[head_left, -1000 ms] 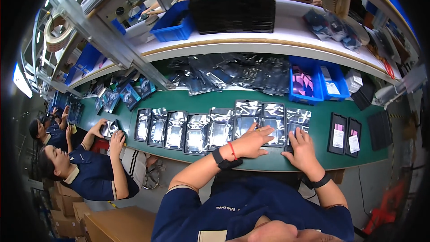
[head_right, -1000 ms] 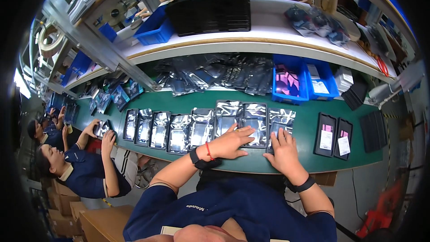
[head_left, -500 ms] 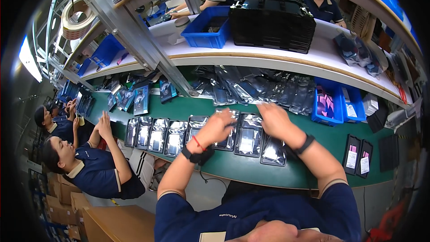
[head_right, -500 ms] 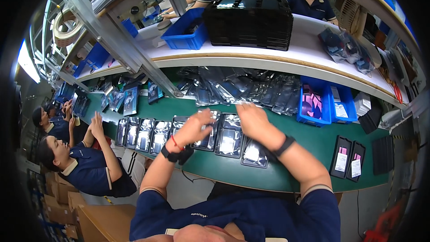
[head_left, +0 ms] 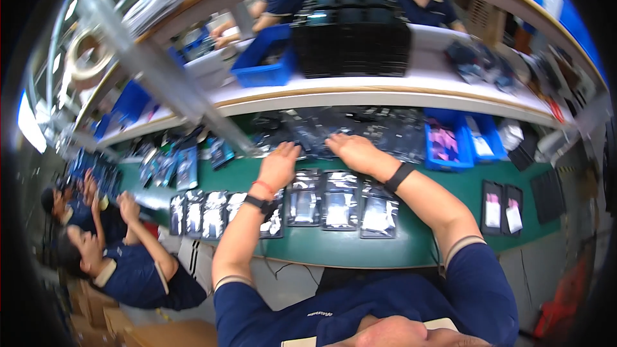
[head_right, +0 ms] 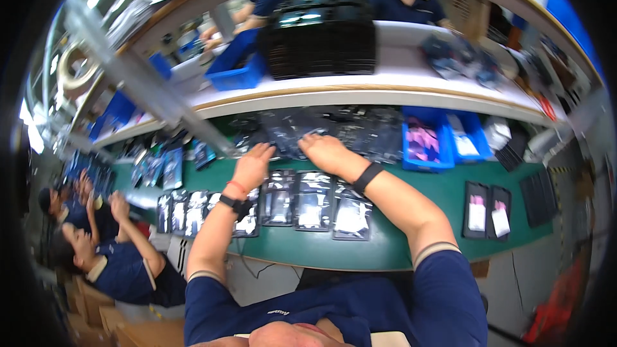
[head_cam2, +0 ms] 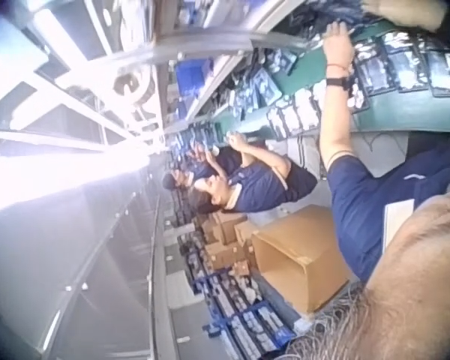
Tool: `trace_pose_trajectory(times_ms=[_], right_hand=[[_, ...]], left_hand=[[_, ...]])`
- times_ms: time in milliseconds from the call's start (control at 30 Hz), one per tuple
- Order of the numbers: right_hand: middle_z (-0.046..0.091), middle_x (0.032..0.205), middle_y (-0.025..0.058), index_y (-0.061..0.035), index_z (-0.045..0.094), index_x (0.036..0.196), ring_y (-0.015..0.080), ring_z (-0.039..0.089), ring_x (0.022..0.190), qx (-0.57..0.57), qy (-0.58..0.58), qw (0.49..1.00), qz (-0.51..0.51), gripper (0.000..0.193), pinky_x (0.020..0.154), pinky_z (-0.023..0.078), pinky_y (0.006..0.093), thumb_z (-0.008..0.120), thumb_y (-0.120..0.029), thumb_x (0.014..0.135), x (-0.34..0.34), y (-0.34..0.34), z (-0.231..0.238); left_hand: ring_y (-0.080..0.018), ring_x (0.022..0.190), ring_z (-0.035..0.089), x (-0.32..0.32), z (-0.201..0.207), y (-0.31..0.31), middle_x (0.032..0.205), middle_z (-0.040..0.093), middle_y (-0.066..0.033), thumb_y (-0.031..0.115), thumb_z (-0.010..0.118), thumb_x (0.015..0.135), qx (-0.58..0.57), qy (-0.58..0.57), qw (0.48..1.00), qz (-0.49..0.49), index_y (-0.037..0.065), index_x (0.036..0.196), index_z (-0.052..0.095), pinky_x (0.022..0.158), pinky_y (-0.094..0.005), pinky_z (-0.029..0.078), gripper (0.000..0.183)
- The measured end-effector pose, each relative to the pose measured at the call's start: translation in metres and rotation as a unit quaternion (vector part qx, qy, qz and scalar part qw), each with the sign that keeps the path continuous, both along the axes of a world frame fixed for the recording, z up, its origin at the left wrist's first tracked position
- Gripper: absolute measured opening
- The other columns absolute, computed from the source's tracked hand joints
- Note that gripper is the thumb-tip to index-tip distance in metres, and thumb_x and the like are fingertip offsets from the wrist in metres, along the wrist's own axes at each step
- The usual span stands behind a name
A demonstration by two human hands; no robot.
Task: The worker is assembling electronic components by placing them into plastic trays, applying stickers, and then putting them into antistatic bags on a production line.
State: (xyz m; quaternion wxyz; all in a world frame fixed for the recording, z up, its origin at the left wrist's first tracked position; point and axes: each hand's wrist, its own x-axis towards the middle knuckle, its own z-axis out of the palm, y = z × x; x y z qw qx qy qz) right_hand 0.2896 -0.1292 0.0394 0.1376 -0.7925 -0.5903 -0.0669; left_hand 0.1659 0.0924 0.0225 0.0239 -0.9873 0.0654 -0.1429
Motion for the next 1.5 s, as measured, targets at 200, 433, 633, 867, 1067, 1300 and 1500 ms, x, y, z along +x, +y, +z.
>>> trace_pose_trajectory(times_ms=[200, 433, 633, 867, 1067, 1300, 1500], right_hand=[[0.057, 0.114, 0.0220, 0.0028, 0.049, 0.120, 0.0328, 0.057, 0.105, 0.204, 0.146, 0.968, -0.011, 0.054, 0.087, 0.049, 0.0358, 0.050, 0.012, 0.067, -0.063, -0.148, 0.047], [0.058, 0.112, 0.0232, 0.0013, 0.054, 0.117, 0.0356, 0.057, 0.105, 0.201, -0.113, 0.822, -0.520, 0.046, 0.089, 0.047, 0.0374, 0.046, 0.011, 0.073, -0.087, -0.392, 0.013], [0.059, 0.112, 0.0202, 0.0011, 0.058, 0.111, 0.0330, 0.056, 0.103, 0.073, -0.068, 0.824, -0.558, 0.035, 0.087, 0.044, 0.0408, 0.058, -0.008, 0.077, -0.093, -0.454, -0.058], [0.059, 0.115, 0.0156, -0.0022, 0.061, 0.109, 0.0291, 0.053, 0.100, 0.080, -0.069, 0.853, -0.510, 0.039, 0.088, 0.035, 0.0397, 0.062, -0.027, 0.079, -0.100, -0.460, -0.064], [0.054, 0.123, 0.0170, -0.0033, 0.057, 0.118, 0.0309, 0.048, 0.109, 0.150, 0.027, 0.882, -0.445, 0.048, 0.093, 0.034, 0.0410, 0.062, -0.032, 0.079, -0.098, -0.486, -0.070], [0.043, 0.132, 0.0230, -0.0060, 0.049, 0.128, 0.0360, 0.042, 0.116, 0.052, 0.012, 0.911, -0.409, 0.074, 0.095, 0.031, 0.0445, 0.064, -0.051, 0.071, -0.091, -0.449, -0.057], [0.036, 0.134, 0.0239, -0.0201, 0.042, 0.135, 0.0396, 0.038, 0.115, 0.004, -0.002, 0.923, -0.385, 0.070, 0.096, 0.029, 0.0467, 0.067, -0.037, 0.072, -0.121, -0.385, -0.052]], left_hand=[[-0.0303, 0.086, 0.063, -0.050, 0.045, -0.041, 0.095, 0.065, -0.0147, -0.005, 0.052, 0.069, -0.014, -0.052, 0.998, 0.036, 0.004, 0.101, 0.061, 0.071, -0.0378, 0.051, 0.034], [-0.0344, 0.085, 0.064, -0.067, 0.099, -0.179, 0.094, 0.064, -0.0209, -0.007, 0.049, 0.078, -0.277, -0.103, 0.953, -0.065, -0.002, 0.103, 0.061, 0.076, -0.0378, 0.051, 0.028], [-0.0332, 0.104, 0.058, -0.012, 0.056, -0.369, 0.111, 0.059, -0.0203, -0.010, 0.049, 0.069, -0.242, -0.046, 0.913, -0.325, -0.002, 0.113, 0.055, 0.087, -0.0387, 0.049, 0.044], [-0.0363, 0.120, 0.045, 0.045, -0.043, -0.478, 0.125, 0.048, -0.0223, 0.011, 0.053, 0.082, -0.169, 0.040, 0.925, -0.339, -0.001, 0.121, 0.049, 0.095, -0.0447, 0.041, 0.042], [-0.0329, 0.138, 0.013, 0.055, -0.043, -0.487, 0.148, 0.018, -0.0189, 0.034, 0.060, 0.083, -0.149, 0.222, 0.908, -0.323, 0.005, 0.138, 0.031, 0.109, -0.0538, 0.011, 0.069], [-0.0325, 0.137, 0.018, 0.073, -0.039, -0.457, 0.146, 0.023, -0.0185, 0.031, 0.068, 0.076, -0.091, 0.275, 0.886, -0.361, 0.011, 0.136, 0.037, 0.105, -0.0550, 0.020, 0.070], [-0.0361, 0.136, 0.019, 0.024, -0.046, -0.396, 0.145, 0.022, -0.0221, 0.031, 0.070, 0.074, -0.196, 0.243, 0.891, -0.330, 0.009, 0.133, 0.041, 0.105, -0.0528, 0.022, 0.069]])
